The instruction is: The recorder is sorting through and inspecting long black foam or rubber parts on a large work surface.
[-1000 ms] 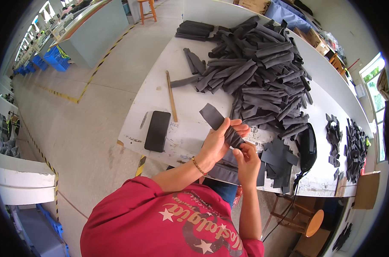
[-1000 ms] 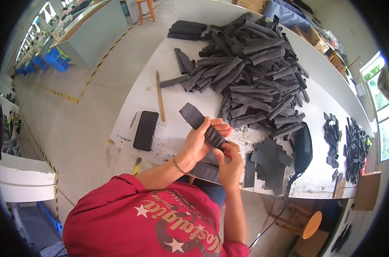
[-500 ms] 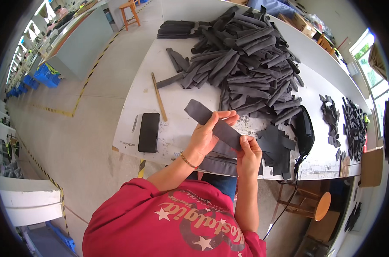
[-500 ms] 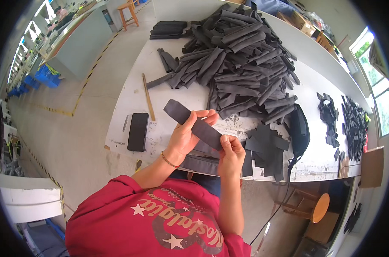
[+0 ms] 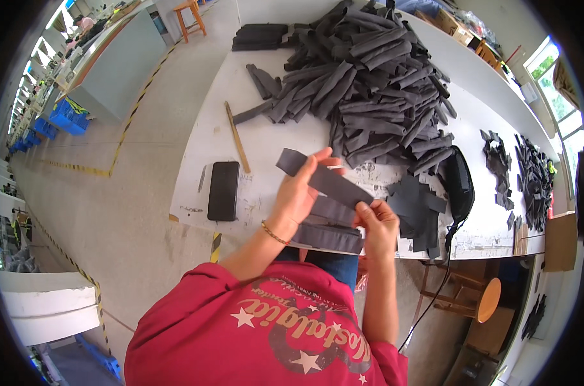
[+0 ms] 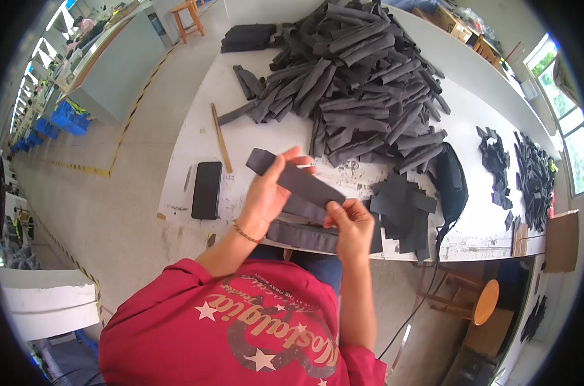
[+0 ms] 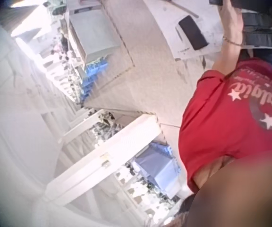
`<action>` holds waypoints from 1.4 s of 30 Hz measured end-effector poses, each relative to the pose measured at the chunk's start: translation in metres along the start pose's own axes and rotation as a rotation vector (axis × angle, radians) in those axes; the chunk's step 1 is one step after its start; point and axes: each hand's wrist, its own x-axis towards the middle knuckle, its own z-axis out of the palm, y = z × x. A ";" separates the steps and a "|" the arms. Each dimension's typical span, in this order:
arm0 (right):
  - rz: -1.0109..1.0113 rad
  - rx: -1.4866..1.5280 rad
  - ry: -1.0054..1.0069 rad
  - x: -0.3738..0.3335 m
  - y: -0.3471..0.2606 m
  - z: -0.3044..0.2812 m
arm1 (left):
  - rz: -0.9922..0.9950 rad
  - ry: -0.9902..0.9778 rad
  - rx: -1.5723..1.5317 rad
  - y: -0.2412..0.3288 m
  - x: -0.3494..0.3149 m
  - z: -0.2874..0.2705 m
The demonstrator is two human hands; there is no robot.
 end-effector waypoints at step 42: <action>-0.324 -1.846 0.164 -0.002 0.051 -0.131 | 0.539 0.055 1.351 0.000 0.088 -0.035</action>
